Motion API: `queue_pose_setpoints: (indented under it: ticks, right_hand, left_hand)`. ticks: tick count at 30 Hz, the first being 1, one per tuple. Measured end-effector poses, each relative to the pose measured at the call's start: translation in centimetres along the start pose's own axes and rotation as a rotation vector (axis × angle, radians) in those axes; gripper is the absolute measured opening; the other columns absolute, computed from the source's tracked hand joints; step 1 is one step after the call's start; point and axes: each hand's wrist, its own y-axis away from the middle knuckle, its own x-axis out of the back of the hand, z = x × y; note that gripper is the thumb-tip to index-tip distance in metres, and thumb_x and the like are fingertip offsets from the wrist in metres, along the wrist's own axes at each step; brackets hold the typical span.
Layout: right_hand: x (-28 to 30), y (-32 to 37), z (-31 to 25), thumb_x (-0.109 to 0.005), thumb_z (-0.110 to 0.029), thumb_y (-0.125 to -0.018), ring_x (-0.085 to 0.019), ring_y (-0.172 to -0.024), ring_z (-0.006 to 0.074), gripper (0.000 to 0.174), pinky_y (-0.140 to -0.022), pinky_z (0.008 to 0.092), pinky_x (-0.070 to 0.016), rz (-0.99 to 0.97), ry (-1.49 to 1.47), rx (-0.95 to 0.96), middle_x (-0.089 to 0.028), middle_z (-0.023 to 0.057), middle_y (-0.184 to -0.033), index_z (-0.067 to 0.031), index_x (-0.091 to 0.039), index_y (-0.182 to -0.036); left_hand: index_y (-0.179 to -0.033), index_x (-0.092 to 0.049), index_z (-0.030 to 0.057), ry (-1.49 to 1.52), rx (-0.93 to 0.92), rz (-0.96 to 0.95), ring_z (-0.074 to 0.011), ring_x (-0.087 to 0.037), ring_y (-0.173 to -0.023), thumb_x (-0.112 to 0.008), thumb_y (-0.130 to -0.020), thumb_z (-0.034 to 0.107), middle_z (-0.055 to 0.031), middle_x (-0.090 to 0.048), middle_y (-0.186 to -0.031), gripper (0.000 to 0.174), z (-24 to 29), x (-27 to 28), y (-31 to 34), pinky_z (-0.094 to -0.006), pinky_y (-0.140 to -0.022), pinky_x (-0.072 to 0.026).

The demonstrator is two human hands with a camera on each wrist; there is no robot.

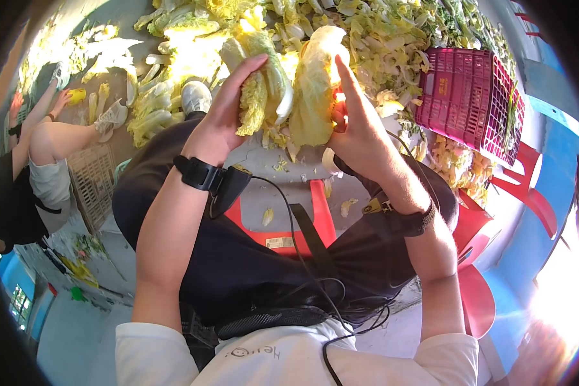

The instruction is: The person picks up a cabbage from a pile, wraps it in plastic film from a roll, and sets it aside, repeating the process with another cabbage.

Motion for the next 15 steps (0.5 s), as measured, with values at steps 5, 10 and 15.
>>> queue_pose_setpoints:
  ticks: [5,10,15]
  right_hand:
    - [0.1,-0.8,2.5,-0.064,0.012,-0.074,-0.056,-0.084,0.0144,0.089,-0.078,0.0298,-0.0494,0.006,-0.035,-0.126,-0.057,0.0099,-0.105,-0.005,-0.024,-0.152]
    - [0.9,-1.9,1.3,-0.06,0.011,-0.077,-0.059,-0.091,0.0133,0.075,-0.082,0.0274,-0.0475,-0.058,-0.482,-0.36,-0.06,0.0075,-0.102,-0.0018,-0.032,-0.145]
    - [0.6,-1.3,1.5,-0.062,0.008,-0.082,-0.064,-0.095,0.0107,0.061,-0.082,0.0249,-0.049,-0.106,-0.608,-0.385,-0.067,0.0068,-0.108,0.0003,-0.041,-0.139]
  left_hand:
    - [-0.11,-0.064,0.0095,-0.044,-0.042,-0.021,-0.0182,-0.07,-0.093,-0.065,-0.093,0.037,-0.0058,-0.07,-0.102,0.033,-0.2,0.0,-0.6,-0.0346,-0.084,-0.0577]
    - [-0.118,-0.061,0.0061,-0.192,-0.026,-0.036,-0.0152,-0.069,-0.091,-0.068,-0.091,0.037,-0.0057,-0.068,-0.106,0.041,-0.7,-1.4,0.4,-0.0324,-0.082,-0.0586]
    - [-0.12,-0.06,0.0044,-0.25,-0.02,-0.021,-0.0158,-0.071,-0.087,-0.068,-0.092,0.035,-0.0063,-0.069,-0.104,0.042,-0.9,-1.7,0.4,-0.0327,-0.078,-0.0601]
